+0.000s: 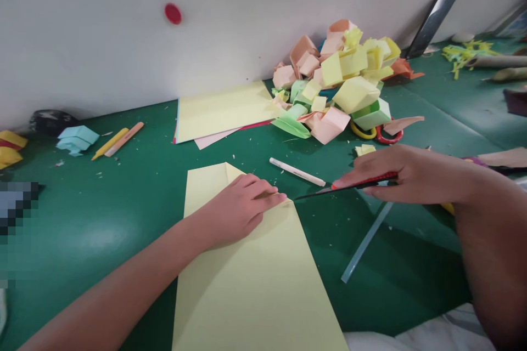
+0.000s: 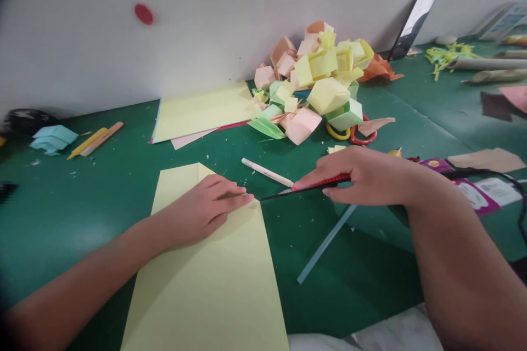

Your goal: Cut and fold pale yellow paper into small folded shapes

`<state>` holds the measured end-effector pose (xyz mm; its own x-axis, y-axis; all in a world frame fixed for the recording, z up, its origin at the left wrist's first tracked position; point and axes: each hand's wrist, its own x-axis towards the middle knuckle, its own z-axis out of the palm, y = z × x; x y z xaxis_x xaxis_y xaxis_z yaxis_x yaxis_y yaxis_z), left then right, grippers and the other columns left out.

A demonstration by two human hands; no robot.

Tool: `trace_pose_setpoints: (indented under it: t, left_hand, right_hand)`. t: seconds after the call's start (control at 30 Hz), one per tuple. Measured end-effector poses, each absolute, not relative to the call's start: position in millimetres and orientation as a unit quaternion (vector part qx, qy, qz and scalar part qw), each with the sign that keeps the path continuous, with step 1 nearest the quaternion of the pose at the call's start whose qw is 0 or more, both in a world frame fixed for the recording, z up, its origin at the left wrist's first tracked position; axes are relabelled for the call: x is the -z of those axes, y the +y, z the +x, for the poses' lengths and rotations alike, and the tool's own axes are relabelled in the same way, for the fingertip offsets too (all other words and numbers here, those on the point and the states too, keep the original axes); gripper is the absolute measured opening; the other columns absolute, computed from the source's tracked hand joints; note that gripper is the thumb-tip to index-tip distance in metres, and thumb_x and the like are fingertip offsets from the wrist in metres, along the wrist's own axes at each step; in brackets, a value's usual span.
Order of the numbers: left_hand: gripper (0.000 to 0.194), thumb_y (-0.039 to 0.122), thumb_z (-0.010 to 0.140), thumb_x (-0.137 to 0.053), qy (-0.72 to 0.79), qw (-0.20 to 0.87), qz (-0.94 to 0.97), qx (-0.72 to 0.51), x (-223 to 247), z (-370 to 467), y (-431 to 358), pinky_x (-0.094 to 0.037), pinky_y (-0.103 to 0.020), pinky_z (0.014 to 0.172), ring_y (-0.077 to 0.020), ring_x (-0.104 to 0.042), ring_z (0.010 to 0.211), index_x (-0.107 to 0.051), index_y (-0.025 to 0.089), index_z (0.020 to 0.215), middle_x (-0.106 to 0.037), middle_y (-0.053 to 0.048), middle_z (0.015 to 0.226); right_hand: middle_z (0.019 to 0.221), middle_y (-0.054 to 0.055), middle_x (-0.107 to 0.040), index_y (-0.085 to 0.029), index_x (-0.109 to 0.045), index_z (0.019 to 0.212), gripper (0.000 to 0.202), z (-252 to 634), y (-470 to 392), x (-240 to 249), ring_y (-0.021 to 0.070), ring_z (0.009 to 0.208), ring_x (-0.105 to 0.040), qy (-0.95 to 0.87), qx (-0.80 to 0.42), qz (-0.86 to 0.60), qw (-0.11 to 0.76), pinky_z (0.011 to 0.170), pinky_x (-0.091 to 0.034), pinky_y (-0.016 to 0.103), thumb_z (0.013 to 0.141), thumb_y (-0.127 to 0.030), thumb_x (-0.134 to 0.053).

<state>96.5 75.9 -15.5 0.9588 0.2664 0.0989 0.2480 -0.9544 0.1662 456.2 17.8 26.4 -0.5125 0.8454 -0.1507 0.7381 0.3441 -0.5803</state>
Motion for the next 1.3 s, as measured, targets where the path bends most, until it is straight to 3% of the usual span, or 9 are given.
trace_pose_setpoints:
  t: [0.2,0.47,1.3]
  left_hand:
    - [0.045,0.014,0.103,-0.040,0.137,0.074,0.987,-0.045,16.0,97.3,75.5,-0.045,-0.042,0.100,-0.0260,-0.049,0.117,-0.050,0.022,0.146,-0.060,-0.010,0.128]
    - [0.045,0.012,0.101,-0.041,0.138,0.082,0.985,-0.066,16.3,98.0,74.9,-0.046,-0.042,0.098,-0.0253,-0.051,0.115,-0.052,0.022,0.143,-0.061,-0.011,0.125]
    - [0.045,0.014,0.103,-0.039,0.138,0.083,0.985,-0.055,15.1,98.2,74.6,-0.045,-0.041,0.098,-0.0252,-0.049,0.115,-0.050,0.024,0.145,-0.060,-0.010,0.126]
  right_hand:
    - [0.088,0.000,-0.068,-0.043,-0.066,0.133,0.050,453.1,19.7,-25.1,0.0170,0.075,-0.061,-0.830,-0.303,-0.463,0.070,0.062,-0.046,0.027,0.087,-0.025,-0.057]
    - [0.082,-0.002,-0.066,-0.046,-0.064,0.133,0.053,450.1,20.0,-20.7,0.0160,0.072,-0.060,-0.837,-0.291,-0.458,0.067,0.060,-0.044,0.026,0.087,-0.022,-0.056]
    - [0.093,0.000,-0.067,-0.043,-0.060,0.138,0.052,451.1,19.7,-22.2,0.0169,0.077,-0.061,-0.848,-0.284,-0.446,0.049,0.070,-0.047,0.029,0.091,-0.023,-0.054]
